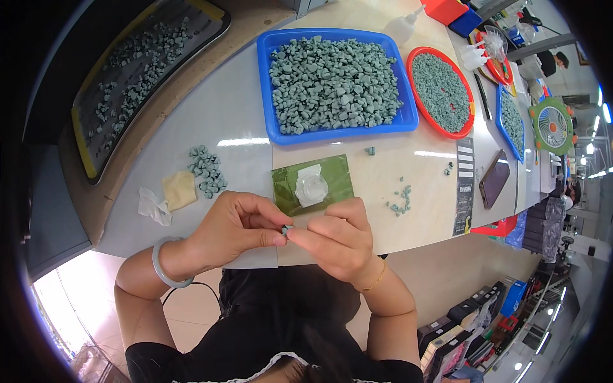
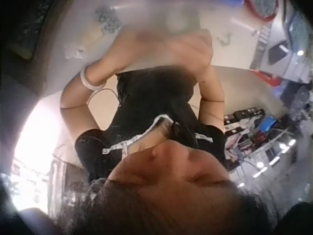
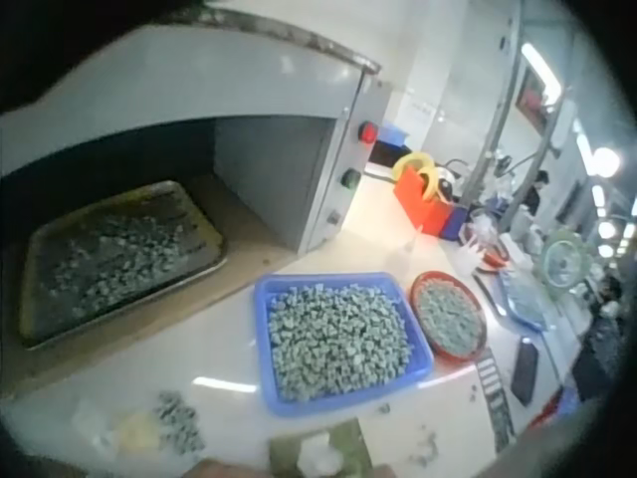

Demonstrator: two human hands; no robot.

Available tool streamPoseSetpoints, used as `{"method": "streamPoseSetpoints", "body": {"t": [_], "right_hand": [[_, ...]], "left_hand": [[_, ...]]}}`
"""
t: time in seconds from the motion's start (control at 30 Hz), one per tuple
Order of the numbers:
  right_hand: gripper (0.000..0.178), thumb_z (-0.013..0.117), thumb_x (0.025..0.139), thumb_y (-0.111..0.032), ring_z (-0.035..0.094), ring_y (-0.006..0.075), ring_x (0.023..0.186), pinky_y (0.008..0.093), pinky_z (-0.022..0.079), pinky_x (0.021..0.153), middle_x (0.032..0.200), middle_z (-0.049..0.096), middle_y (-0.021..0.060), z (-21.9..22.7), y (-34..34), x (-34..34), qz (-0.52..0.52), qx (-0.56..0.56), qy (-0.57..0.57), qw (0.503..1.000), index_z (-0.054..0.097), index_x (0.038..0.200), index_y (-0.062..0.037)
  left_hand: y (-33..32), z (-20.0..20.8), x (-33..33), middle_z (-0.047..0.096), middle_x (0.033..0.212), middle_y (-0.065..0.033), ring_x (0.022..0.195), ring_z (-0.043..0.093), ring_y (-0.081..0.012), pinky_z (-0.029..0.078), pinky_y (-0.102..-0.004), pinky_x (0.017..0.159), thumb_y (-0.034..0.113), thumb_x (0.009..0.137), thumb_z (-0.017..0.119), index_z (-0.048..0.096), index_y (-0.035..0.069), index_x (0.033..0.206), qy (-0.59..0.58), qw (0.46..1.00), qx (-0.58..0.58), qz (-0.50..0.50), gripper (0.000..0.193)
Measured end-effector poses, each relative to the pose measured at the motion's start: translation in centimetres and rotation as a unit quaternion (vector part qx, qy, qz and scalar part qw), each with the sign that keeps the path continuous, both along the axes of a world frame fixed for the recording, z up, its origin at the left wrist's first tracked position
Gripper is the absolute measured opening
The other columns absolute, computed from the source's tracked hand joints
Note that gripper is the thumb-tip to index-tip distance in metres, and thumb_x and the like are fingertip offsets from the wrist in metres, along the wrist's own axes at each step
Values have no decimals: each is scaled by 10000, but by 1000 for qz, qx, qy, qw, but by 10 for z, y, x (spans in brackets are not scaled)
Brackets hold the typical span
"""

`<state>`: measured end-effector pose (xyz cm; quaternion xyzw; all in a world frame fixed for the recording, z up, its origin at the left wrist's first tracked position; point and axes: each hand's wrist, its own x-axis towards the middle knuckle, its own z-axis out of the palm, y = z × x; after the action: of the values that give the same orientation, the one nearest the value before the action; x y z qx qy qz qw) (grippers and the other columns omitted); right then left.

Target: The person assembles small components by hand, picking up pieces from the table and fitting them together repeatedly at a workstation.

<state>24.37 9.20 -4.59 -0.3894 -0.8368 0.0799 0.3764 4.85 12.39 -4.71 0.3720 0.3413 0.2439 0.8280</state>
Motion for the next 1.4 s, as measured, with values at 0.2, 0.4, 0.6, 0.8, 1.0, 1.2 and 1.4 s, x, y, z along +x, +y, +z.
{"method": "streamPoseSetpoints", "body": {"t": [0.2,0.4,0.6,0.8,1.0,1.2,1.4], "right_hand": [[243,702,605,-29,470,196,684,272,379,616,750,531,2,2,0,2,16,-19,61,998,643,833,-88],[252,707,708,-93,516,200,662,286,405,598,765,565,59,3,-24,9,-51,-99,220,969,561,911,-58],[198,676,708,-51,520,183,611,302,407,589,706,572,66,17,-36,16,-19,-157,177,971,577,879,-48],[115,660,700,-16,533,201,651,302,410,607,705,577,70,22,-54,63,-141,-143,173,964,590,791,-26],[55,628,732,-19,526,199,725,283,412,681,745,573,81,27,-25,121,-332,-106,9,937,594,770,1],[64,629,719,-34,558,218,712,290,437,675,746,592,96,33,-3,132,-340,-174,-57,922,608,759,11],[104,624,714,-24,574,216,694,293,445,662,736,584,97,24,7,134,-297,-190,-114,929,599,806,16]], "left_hand": [[-3,5,3,628,917,-78,817,605,-108,494,-222,752,-41,746,666,603,-31,943,-24,999,23,3,207],[19,30,3,615,926,-74,834,600,-116,485,-233,761,-3,759,656,596,-26,960,37,994,96,47,211],[84,50,12,621,905,-74,894,579,-120,467,-260,776,105,771,654,606,-3,973,154,937,291,115,234],[62,56,-24,645,792,-75,789,575,-241,422,-368,761,94,660,667,661,46,763,488,648,585,-9,114],[32,33,-25,604,711,-60,763,538,-237,374,-339,754,78,663,649,654,60,690,536,640,547,-65,33],[27,20,-15,550,720,-67,749,535,-242,410,-343,713,45,642,635,608,47,712,510,561,651,-43,75],[26,26,-9,533,749,-83,679,562,-240,457,-305,591,-18,645,588,579,11,726,444,640,627,9,86]]}}
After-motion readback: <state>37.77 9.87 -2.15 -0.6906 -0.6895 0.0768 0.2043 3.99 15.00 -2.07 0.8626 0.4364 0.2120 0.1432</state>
